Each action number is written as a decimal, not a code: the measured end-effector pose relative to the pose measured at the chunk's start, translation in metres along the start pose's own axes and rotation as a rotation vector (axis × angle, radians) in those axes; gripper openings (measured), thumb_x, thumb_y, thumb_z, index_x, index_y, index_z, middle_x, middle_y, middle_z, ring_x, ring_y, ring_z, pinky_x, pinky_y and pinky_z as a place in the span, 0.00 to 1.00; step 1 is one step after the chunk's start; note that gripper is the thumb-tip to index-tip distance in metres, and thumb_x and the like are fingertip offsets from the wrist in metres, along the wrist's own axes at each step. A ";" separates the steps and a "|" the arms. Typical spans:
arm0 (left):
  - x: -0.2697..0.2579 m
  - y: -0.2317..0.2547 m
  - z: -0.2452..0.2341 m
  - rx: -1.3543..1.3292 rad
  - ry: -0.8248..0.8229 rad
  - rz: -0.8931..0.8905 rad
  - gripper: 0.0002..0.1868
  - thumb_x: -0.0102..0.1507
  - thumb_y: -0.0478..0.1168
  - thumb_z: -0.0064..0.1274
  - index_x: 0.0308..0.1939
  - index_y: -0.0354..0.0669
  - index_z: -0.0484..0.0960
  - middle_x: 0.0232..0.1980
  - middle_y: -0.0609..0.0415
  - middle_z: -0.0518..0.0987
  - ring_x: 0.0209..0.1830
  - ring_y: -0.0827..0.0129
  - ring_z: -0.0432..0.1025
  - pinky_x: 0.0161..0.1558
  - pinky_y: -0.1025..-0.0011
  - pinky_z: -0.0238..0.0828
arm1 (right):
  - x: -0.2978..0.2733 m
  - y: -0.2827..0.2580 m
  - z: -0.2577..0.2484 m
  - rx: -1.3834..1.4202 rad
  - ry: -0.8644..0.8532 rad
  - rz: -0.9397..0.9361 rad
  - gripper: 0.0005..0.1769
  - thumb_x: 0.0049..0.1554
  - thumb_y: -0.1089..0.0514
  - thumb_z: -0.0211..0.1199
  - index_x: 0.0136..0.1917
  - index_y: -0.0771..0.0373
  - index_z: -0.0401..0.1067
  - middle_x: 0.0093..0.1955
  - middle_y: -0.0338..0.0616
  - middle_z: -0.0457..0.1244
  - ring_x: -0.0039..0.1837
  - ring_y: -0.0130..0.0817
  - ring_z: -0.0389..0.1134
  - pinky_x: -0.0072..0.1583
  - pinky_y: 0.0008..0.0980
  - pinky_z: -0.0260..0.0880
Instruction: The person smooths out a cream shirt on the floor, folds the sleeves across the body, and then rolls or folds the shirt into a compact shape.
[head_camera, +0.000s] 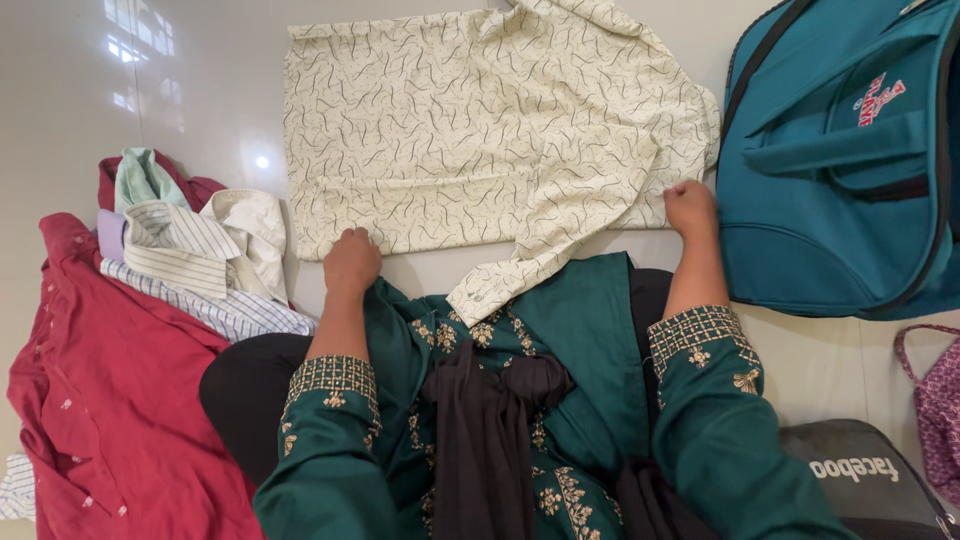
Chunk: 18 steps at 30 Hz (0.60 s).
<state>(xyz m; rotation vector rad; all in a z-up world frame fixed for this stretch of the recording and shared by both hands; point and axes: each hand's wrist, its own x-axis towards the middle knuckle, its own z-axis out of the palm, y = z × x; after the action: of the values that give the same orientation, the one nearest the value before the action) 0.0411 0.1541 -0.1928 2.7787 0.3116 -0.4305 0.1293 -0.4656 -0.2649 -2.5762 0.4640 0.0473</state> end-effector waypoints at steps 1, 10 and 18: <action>0.001 0.002 0.001 -0.031 0.024 0.025 0.14 0.65 0.43 0.53 0.49 0.37 0.78 0.55 0.41 0.77 0.53 0.44 0.73 0.51 0.49 0.71 | 0.000 0.000 0.001 0.032 0.090 -0.063 0.12 0.62 0.53 0.67 0.51 0.65 0.76 0.47 0.53 0.70 0.49 0.44 0.71 0.50 0.40 0.70; 0.042 0.144 0.022 -0.702 0.050 0.312 0.14 0.65 0.42 0.56 0.50 0.37 0.78 0.49 0.43 0.80 0.45 0.57 0.79 0.48 0.63 0.77 | 0.008 -0.087 0.001 0.610 0.002 0.243 0.14 0.66 0.51 0.56 0.59 0.62 0.69 0.46 0.44 0.65 0.43 0.28 0.65 0.44 0.30 0.68; 0.077 0.284 0.055 -0.598 0.193 0.439 0.25 0.57 0.38 0.60 0.59 0.45 0.76 0.51 0.41 0.75 0.53 0.46 0.70 0.49 0.54 0.71 | 0.009 -0.112 -0.019 0.964 0.006 0.269 0.17 0.63 0.57 0.58 0.66 0.55 0.67 0.49 0.39 0.66 0.45 0.24 0.65 0.44 0.26 0.65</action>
<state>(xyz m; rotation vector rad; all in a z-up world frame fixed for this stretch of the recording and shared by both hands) 0.1716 -0.1155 -0.1915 2.2060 -0.1194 0.0420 0.1743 -0.3869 -0.1951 -1.5638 0.6364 -0.0750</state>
